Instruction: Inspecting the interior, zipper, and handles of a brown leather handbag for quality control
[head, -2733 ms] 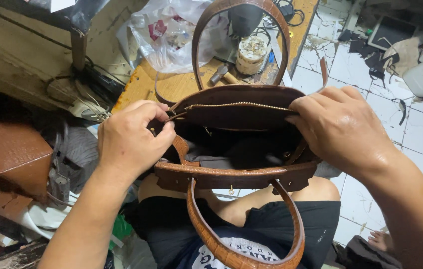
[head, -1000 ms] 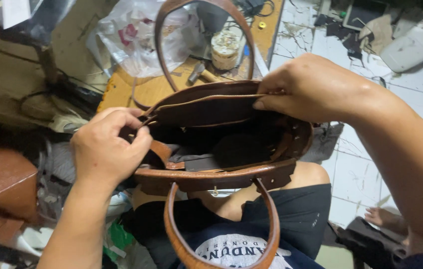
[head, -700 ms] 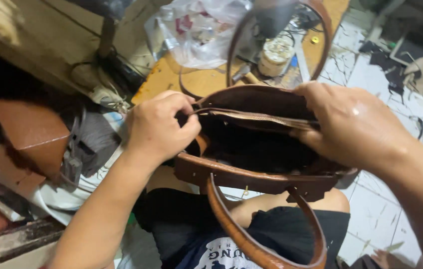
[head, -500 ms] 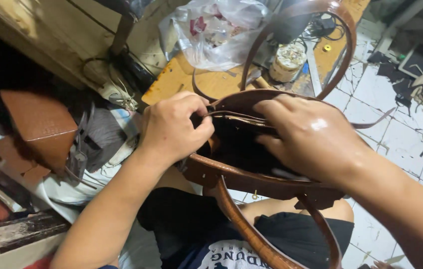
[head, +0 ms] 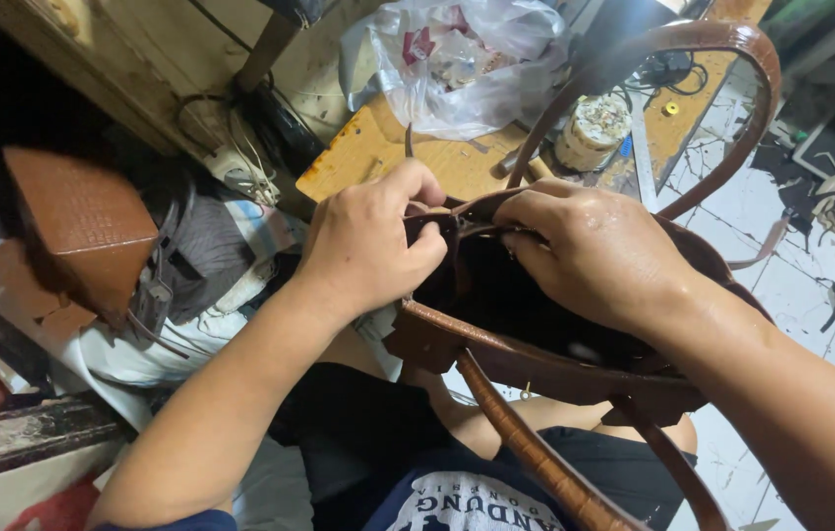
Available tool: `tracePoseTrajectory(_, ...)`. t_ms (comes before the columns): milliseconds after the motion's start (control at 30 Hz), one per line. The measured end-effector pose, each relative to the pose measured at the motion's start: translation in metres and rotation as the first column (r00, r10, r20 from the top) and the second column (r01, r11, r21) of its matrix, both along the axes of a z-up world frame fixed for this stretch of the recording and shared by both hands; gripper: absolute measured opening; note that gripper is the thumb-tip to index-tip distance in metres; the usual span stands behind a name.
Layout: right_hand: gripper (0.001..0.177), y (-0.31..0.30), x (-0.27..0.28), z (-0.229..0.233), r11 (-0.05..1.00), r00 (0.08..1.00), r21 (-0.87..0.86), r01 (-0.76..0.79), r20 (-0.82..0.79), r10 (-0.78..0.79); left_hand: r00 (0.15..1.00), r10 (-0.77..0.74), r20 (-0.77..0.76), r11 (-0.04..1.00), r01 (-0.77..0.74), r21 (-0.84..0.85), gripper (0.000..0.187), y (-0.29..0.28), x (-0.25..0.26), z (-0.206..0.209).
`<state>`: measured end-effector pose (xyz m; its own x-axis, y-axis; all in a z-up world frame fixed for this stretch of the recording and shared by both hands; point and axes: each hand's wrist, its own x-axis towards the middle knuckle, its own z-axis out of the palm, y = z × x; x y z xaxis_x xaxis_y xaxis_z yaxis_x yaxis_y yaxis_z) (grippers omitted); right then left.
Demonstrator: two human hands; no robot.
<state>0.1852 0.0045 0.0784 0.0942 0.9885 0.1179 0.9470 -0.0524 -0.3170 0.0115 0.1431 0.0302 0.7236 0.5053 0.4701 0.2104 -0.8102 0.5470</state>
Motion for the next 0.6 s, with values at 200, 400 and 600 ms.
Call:
tracePoseTrajectory(200,0.015,0.005,-0.001,-0.004,0.996,0.995,-0.082,0.045,0.087,-0.038,0.992,-0.054,-0.111,0.985,0.035,-0.171,0.022,0.005,0.005,-0.004)
tracePoseTrajectory(400,0.034,0.009,-0.003,-0.002,0.997,1.000,-0.079,-0.009,0.028,0.011,0.993,-0.064,-0.098,0.988,0.049,-0.148,0.016,0.005,0.005,-0.003)
tracePoseTrajectory(600,0.022,0.007,-0.007,-0.005,1.000,0.999,-0.010,0.005,0.045,-0.005,0.985,-0.009,-0.170,0.999,0.002,-0.036,0.014,0.002,0.006,0.003)
